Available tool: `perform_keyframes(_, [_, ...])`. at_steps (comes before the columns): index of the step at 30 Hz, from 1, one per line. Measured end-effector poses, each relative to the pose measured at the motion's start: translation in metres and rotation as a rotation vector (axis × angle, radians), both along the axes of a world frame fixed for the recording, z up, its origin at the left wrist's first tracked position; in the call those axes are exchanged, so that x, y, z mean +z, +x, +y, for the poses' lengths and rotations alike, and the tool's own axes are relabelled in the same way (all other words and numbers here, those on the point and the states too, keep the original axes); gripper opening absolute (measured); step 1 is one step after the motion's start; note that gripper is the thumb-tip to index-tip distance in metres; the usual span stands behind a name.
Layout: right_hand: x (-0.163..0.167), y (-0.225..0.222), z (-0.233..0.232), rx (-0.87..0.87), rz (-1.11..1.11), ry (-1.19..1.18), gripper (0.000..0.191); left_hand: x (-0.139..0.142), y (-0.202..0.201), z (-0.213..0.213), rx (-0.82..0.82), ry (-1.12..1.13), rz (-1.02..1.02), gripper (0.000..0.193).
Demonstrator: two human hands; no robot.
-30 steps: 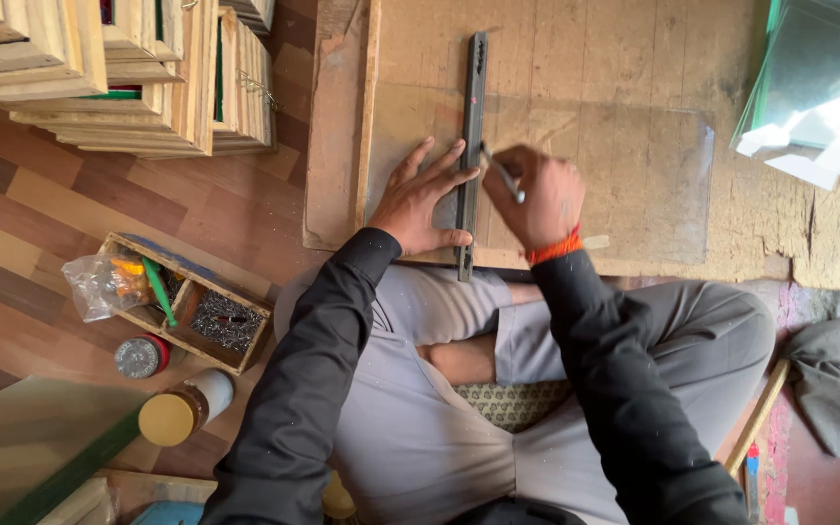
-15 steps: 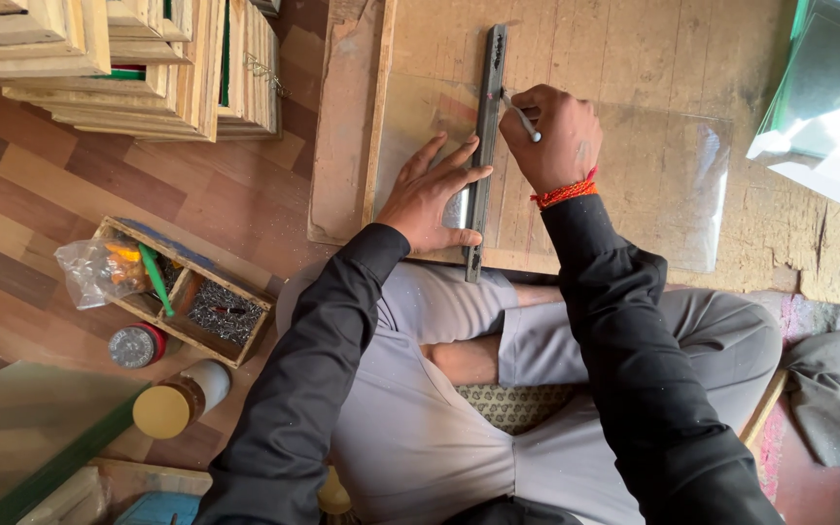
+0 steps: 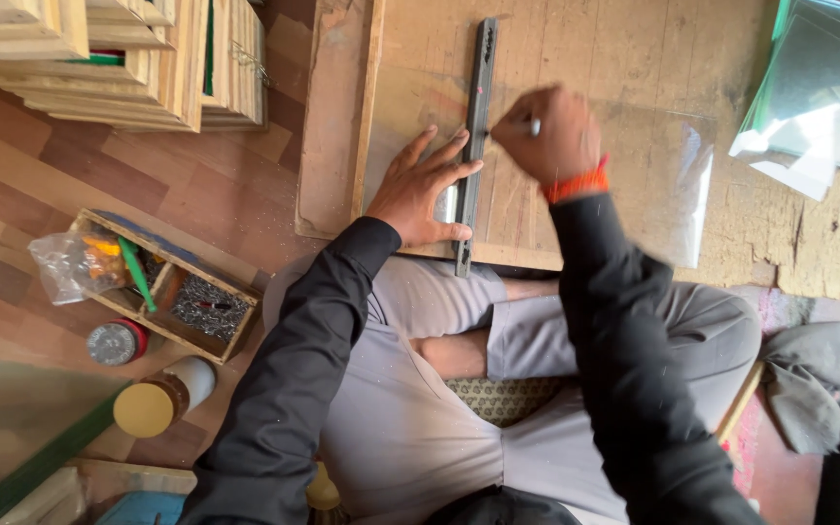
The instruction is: The person sits on the floor with a wooden board across their lap and cuts glass panes to size. They position a metal straightedge on a glass sheet, score it with a handheld glass cutter, snap the scored pieces apart, and set cut pieces aside while working through multiple sheets.
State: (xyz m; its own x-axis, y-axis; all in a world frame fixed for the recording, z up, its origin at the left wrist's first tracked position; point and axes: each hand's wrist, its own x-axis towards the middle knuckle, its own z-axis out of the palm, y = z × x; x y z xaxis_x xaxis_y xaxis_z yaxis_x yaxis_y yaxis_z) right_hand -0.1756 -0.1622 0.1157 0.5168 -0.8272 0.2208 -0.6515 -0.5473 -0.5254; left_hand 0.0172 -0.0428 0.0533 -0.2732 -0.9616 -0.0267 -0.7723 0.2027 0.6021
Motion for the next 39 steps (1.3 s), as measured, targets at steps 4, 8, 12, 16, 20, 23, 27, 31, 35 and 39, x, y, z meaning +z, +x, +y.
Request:
perform_keyframes(4, [0.019,-0.018,0.093,0.001,-0.002,0.106,0.015,0.0,0.0,0.005,0.007,-0.01,0.014,0.096])
perform_keyframes(8, [0.036,-0.02,0.159,-0.075,0.075,0.209,0.014,-0.001,-0.001,0.011,0.021,-0.024,0.038,0.095])
perform_keyframes(12, [0.054,-0.024,0.175,-0.093,0.013,0.134,0.015,-0.006,-0.005,0.014,0.026,-0.004,0.029,0.096])
perform_keyframes(16, [0.057,-0.031,0.188,-0.212,-0.068,0.195,0.022,-0.021,-0.009,0.017,-0.011,-0.144,-0.07,0.1])
perform_keyframes(20, [0.031,-0.028,0.207,-0.166,-0.062,-0.005,0.029,-0.033,-0.021,0.032,-0.015,-0.308,-0.083,0.105])
perform_keyframes(23, [0.005,-0.032,0.211,-0.183,-0.099,-0.073,0.037,-0.026,-0.027,0.041,-0.037,-0.21,-0.012,0.11])
perform_keyframes(27, [-0.017,-0.054,0.205,-0.315,-0.15,0.006,0.031,-0.002,-0.027,0.052,-0.119,0.002,-0.253,0.116])
perform_keyframes(31, [-0.022,-0.076,0.202,-0.237,-0.07,-0.012,0.039,0.01,-0.041,0.06,-0.069,-0.177,-0.26,0.101])
perform_keyframes(35, [-0.017,-0.091,0.199,-0.342,-0.002,-0.07,0.032,0.011,-0.038,0.062,-0.088,-0.18,-0.161,0.087])
perform_keyframes(39, [-0.007,-0.1,0.199,-0.355,0.02,-0.354,0.022,0.014,-0.036,0.068,-0.1,-0.326,-0.004,0.065])
